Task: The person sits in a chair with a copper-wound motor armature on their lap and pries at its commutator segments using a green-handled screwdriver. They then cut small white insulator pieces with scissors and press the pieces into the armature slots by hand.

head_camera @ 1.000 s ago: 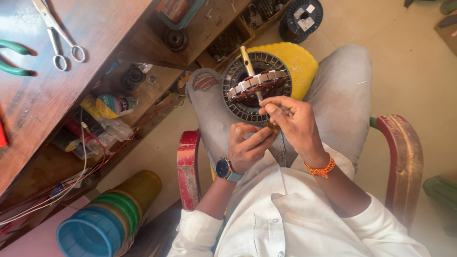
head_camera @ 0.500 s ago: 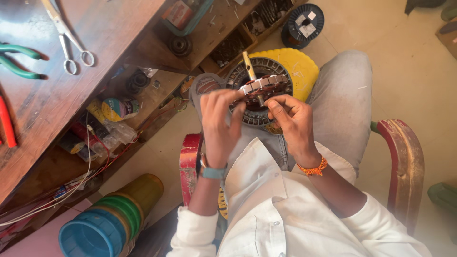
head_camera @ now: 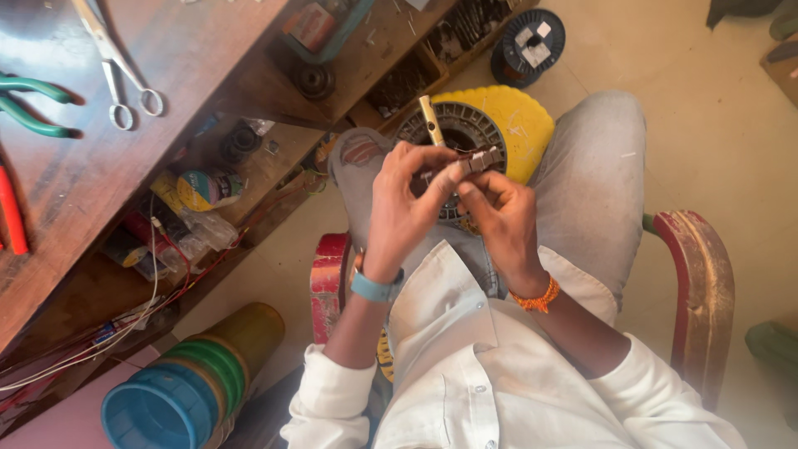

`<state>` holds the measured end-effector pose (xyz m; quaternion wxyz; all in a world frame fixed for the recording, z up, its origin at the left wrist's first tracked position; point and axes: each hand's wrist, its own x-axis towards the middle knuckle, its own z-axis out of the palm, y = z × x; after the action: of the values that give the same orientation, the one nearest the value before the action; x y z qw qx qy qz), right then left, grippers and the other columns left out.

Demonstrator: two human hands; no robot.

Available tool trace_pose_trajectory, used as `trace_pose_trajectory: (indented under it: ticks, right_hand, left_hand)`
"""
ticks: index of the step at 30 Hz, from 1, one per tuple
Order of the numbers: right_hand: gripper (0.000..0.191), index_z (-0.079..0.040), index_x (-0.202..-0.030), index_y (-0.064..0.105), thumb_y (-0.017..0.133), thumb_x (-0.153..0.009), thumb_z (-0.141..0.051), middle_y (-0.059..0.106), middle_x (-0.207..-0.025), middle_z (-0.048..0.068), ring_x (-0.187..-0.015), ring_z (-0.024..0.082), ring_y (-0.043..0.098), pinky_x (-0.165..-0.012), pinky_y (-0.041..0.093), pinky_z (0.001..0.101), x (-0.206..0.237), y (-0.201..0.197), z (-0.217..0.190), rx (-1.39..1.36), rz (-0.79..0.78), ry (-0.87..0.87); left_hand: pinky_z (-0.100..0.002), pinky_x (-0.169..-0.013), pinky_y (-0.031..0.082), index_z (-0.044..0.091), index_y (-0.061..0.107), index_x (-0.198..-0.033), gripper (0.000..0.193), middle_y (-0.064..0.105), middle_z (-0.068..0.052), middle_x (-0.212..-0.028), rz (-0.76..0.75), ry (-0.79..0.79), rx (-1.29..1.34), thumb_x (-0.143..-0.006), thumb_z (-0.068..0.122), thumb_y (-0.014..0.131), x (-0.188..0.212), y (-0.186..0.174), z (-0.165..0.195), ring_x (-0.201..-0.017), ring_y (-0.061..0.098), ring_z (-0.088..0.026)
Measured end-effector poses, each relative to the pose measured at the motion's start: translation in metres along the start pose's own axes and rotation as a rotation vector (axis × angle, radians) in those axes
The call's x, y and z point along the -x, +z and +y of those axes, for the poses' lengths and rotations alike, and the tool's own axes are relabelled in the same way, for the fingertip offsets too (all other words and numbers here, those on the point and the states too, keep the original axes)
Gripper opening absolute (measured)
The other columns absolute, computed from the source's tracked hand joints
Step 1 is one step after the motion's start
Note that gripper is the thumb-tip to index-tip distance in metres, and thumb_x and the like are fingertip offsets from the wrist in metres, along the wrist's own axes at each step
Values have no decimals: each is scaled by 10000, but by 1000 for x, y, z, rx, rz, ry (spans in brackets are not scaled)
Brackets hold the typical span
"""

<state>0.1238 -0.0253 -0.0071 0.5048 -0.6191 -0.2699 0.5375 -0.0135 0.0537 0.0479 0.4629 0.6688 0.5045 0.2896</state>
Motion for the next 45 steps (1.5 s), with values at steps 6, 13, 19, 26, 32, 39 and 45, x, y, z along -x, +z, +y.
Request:
trace_pose_trajectory:
  ticks: [6,13,19,26,32,39,45]
  right_hand:
    - [226,11,-947,696,694,-1015,-204,647,-784,0,-696,22,531,-589,421,213,34,-27,35,4,-96,73]
    - [214,26,-1048,697,650,-1002,-177,727,-884,45,-821,61,653,-714,523,229,38,-54,41,24,-262,103]
    - [231,20,-1087,726,640,-998,-175,769,-931,76,-834,98,674,-718,533,252,37,-76,17,314,-183,108]
    - [192,21,-1151,719,643,-1067,-135,752,-1036,96,-959,119,698,-856,549,251,14,-72,-55,438,-57,-277]
    - [263,20,-1161,706,742,-948,-129,734,-1043,150,-834,211,691,-750,547,320,-43,-17,-79,592,-300,-548]
    - [185,-24,-1087,737,792,-959,-146,738,-968,111,-849,254,675,-760,536,356,-35,-9,-73,694,-297,-734]
    - [218,-30,-1121,741,802,-996,-198,743,-1027,101,-907,258,679,-810,544,353,-44,-11,-69,736,-279,-841]
  left_hand:
    - [-379,-827,466,78,729,-943,92,637,-64,-925,-9,80,-221,-883,144,750,30,23,12,-916,559,-260]
    - [-375,-857,438,58,684,-976,68,597,-76,-942,-176,162,-121,-914,64,710,29,11,12,-949,520,-269]
    - [-376,-841,420,42,664,-963,75,588,-80,-930,-255,162,-175,-905,25,709,20,-34,19,-935,512,-267]
    - [-366,-887,432,34,641,-1003,121,606,-72,-991,-65,205,-234,-935,33,741,27,-71,34,-972,526,-254]
    - [-365,-825,443,55,668,-974,134,616,-59,-1001,96,242,-337,-922,62,792,40,-70,42,-989,523,-268]
    - [-384,-927,471,90,690,-1012,190,619,-39,-1036,25,496,-460,-864,88,808,51,-79,33,-1054,550,-279]
    - [-380,-934,467,105,700,-1021,203,625,-15,-1044,-35,544,-538,-857,110,820,48,-86,34,-1069,562,-264]
